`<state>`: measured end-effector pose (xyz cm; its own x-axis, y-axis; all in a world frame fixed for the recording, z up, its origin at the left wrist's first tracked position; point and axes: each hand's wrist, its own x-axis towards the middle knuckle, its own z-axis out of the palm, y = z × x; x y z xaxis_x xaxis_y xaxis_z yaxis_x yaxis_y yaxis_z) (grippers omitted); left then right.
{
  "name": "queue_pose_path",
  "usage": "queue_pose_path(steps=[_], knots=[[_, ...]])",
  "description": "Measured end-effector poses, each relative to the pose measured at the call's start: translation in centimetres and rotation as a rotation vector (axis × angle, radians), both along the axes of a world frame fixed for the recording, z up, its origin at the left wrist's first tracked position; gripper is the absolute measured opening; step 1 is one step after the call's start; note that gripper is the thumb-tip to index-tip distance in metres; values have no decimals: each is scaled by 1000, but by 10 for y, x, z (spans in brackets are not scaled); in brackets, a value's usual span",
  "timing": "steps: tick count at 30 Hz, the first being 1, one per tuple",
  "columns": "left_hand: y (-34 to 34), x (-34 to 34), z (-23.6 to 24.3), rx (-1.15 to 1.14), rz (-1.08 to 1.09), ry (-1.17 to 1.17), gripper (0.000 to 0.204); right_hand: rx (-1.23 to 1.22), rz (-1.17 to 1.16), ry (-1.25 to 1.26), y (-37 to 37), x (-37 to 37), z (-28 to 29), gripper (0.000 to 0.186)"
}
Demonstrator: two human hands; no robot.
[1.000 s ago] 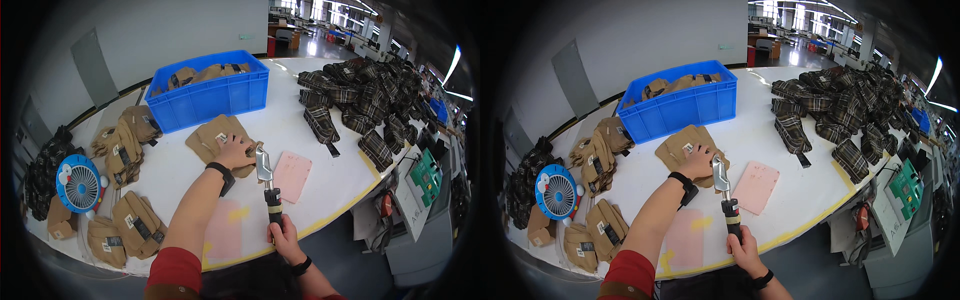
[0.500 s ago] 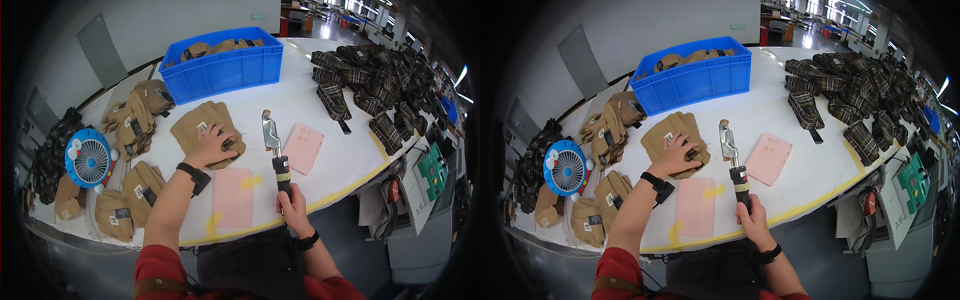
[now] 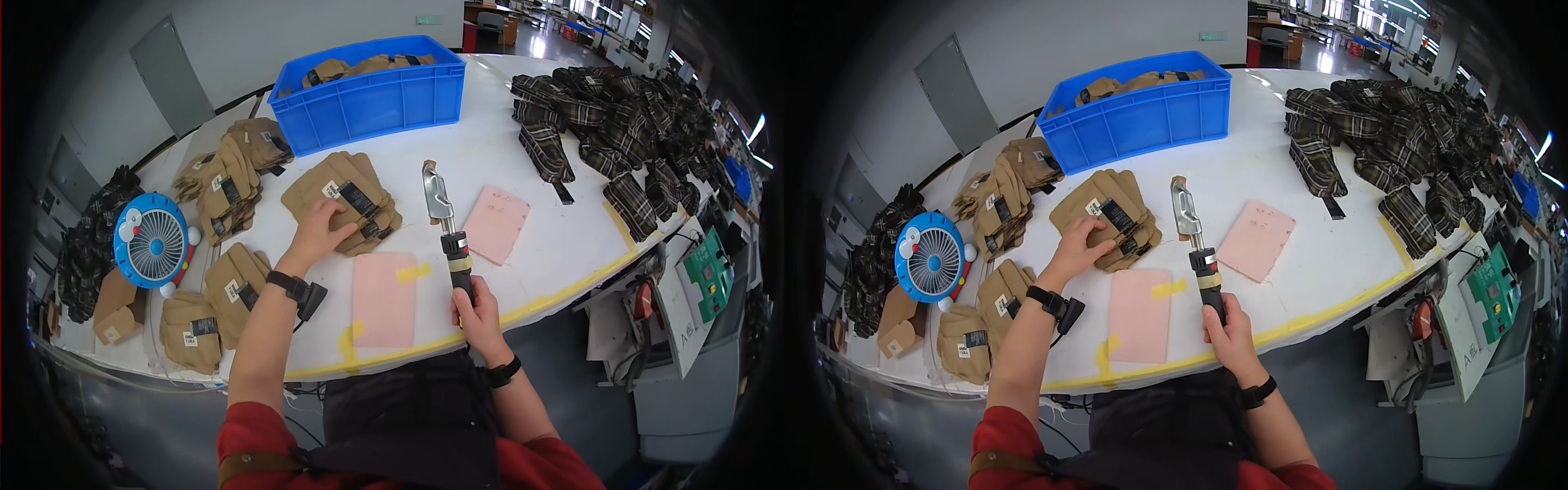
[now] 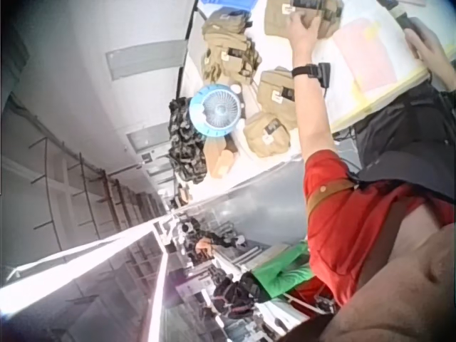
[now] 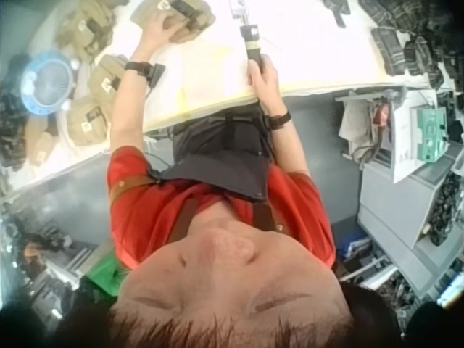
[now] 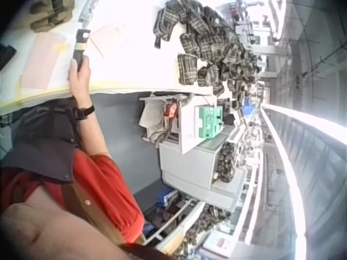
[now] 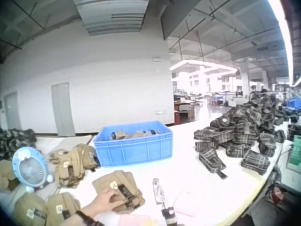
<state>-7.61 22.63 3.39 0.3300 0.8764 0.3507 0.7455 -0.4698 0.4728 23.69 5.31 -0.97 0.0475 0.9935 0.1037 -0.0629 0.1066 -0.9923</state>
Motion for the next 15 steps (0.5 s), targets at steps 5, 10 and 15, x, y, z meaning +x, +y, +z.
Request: queue_pose_path(steps=[5,10,15], knots=[[-7,8,-1,170,53,229,38,4,2,-14,0,1,-2,27],[-3,12,-3,210,91,239,24,-1,-5,-14,-1,1,0,25],[12,0,-8,-119,53,-136,19,3,-3,-7,0,1,-1,25]])
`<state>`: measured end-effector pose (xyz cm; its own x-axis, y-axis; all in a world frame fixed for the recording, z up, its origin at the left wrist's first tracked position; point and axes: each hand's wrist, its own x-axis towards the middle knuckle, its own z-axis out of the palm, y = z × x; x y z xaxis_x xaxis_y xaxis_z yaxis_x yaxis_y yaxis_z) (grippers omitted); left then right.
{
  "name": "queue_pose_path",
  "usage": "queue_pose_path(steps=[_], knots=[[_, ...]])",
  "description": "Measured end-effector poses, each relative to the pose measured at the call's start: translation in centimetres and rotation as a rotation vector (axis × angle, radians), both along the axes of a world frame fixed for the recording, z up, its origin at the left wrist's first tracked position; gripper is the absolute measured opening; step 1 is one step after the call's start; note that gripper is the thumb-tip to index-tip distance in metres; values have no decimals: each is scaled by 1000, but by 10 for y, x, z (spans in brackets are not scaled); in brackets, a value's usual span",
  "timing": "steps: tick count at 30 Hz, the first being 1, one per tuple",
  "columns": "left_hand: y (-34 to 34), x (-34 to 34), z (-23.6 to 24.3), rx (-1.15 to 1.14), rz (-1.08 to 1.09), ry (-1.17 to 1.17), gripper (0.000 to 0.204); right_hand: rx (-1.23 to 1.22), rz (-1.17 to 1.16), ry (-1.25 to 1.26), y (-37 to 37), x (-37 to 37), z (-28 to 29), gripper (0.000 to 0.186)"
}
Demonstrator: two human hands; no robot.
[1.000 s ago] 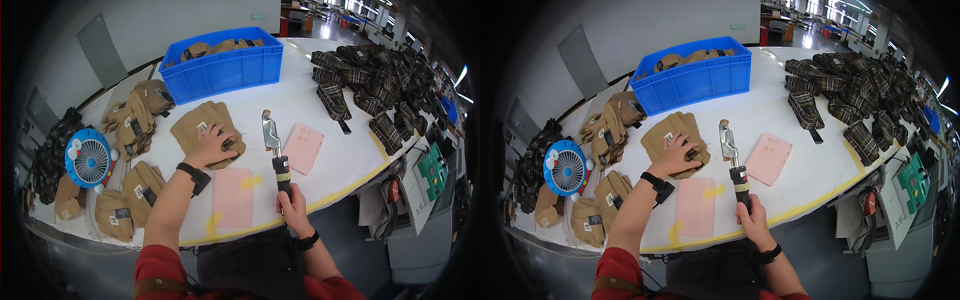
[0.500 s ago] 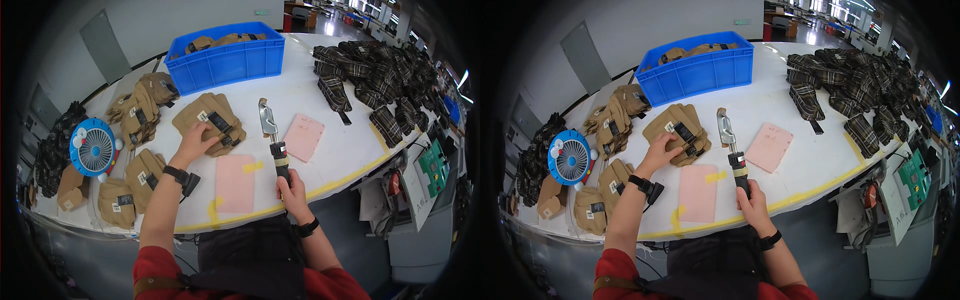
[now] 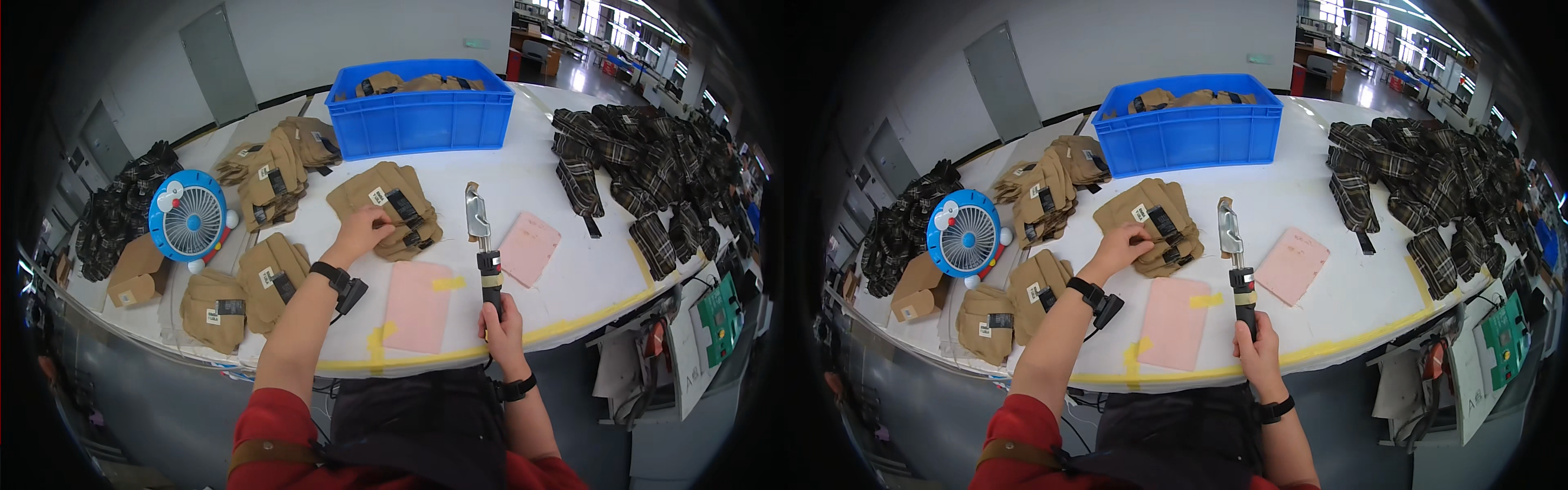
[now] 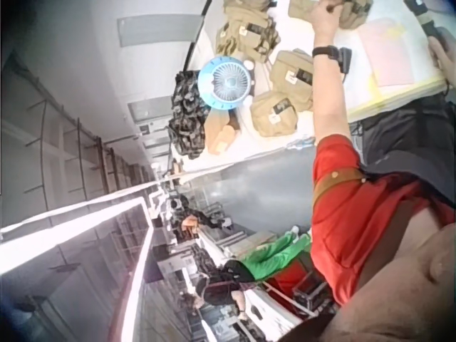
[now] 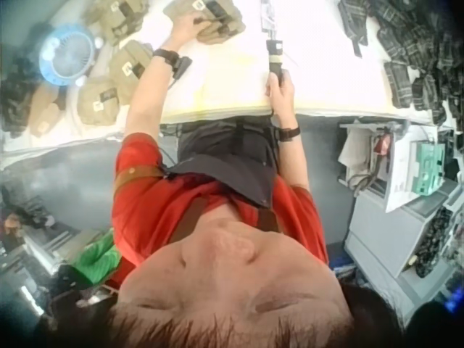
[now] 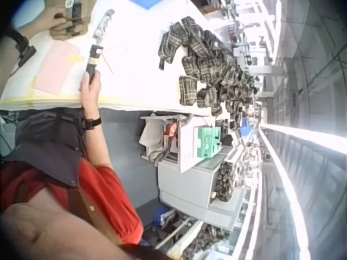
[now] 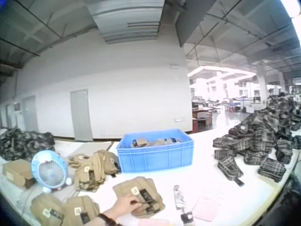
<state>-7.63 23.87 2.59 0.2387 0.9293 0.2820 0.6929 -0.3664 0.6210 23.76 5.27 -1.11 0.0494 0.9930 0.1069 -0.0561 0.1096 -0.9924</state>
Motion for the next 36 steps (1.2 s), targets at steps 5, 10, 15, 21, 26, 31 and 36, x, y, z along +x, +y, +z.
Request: queue_pose_path(steps=[5,10,15,21,26,31,36], knots=[[9,-6,3,-232,70,-203,18,6,-4,-2,1,-1,-1,26],[5,-2,9,-105,253,-31,17,1,11,-52,1,-3,-1,26],[-85,37,45,143,139,85,13,21,21,-20,-1,1,-2,25],[-210,61,12,180,-62,177,10,21,24,-96,0,5,-2,21],[-239,57,-12,252,-74,115,15,15,59,-44,4,0,0,24],[-235,56,-8,227,-157,142,16,-47,129,-149,-11,10,14,32],[-234,55,-3,128,-184,110,25,60,263,-657,-39,19,40,40]])
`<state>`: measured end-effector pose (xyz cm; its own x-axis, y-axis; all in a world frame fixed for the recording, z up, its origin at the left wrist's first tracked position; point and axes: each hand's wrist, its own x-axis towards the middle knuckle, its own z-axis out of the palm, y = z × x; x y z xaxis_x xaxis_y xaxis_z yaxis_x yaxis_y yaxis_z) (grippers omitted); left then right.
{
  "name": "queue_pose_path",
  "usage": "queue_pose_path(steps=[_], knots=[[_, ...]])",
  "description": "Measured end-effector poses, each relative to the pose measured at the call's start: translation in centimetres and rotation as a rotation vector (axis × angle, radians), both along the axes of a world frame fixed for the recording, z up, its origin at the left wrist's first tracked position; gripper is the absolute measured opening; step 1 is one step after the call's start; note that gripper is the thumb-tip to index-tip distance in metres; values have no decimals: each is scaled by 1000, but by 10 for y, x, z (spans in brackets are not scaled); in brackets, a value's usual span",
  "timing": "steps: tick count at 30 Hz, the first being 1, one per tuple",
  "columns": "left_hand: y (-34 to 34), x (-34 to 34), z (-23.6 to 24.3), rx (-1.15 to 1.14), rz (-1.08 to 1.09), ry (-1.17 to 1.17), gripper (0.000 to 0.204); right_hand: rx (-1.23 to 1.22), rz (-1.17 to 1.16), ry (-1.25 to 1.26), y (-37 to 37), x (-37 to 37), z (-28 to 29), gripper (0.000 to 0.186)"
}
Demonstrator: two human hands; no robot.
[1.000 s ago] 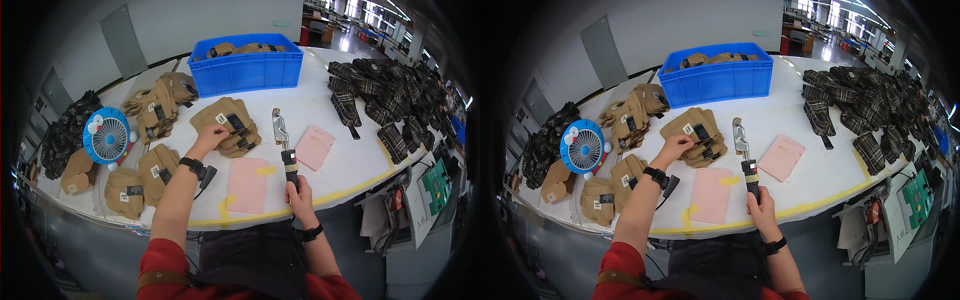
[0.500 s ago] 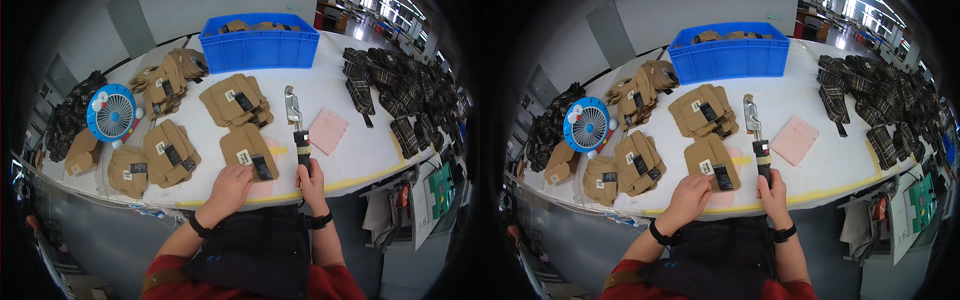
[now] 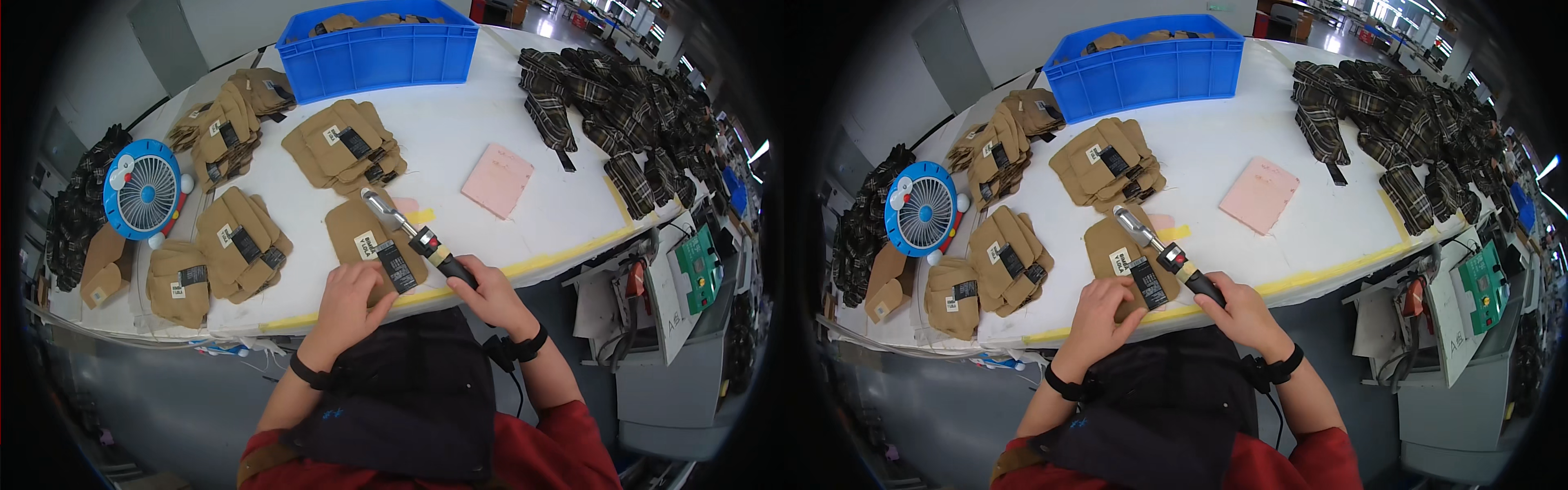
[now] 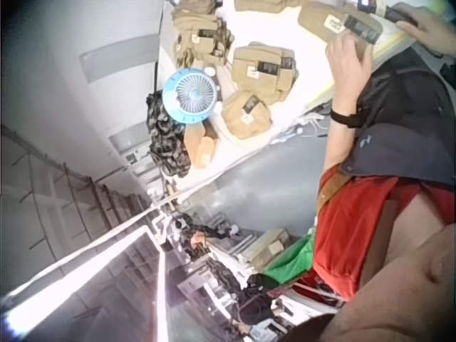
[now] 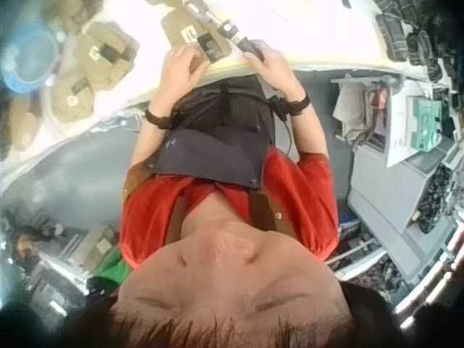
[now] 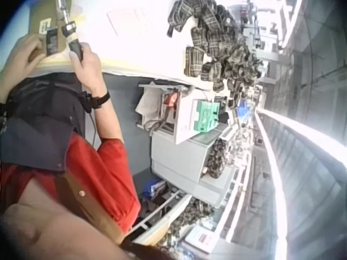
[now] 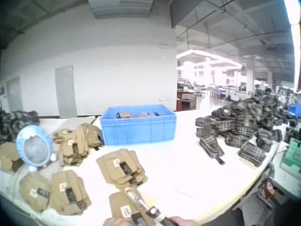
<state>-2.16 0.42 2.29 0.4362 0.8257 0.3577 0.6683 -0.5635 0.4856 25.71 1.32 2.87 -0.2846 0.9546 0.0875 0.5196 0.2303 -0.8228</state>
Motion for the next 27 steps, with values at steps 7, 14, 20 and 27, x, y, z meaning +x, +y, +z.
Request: queue_pose_path(steps=[7,14,20,27], knots=[[33,22,-7,-53,228,-69,73,84,96,-416,21,-18,20,37],[41,29,15,-458,242,-5,44,108,63,-540,31,-44,14,40],[29,23,-15,-30,215,-108,42,-40,101,-664,-15,-21,49,41],[44,25,3,-301,246,-65,59,73,77,-586,55,-57,30,45]])
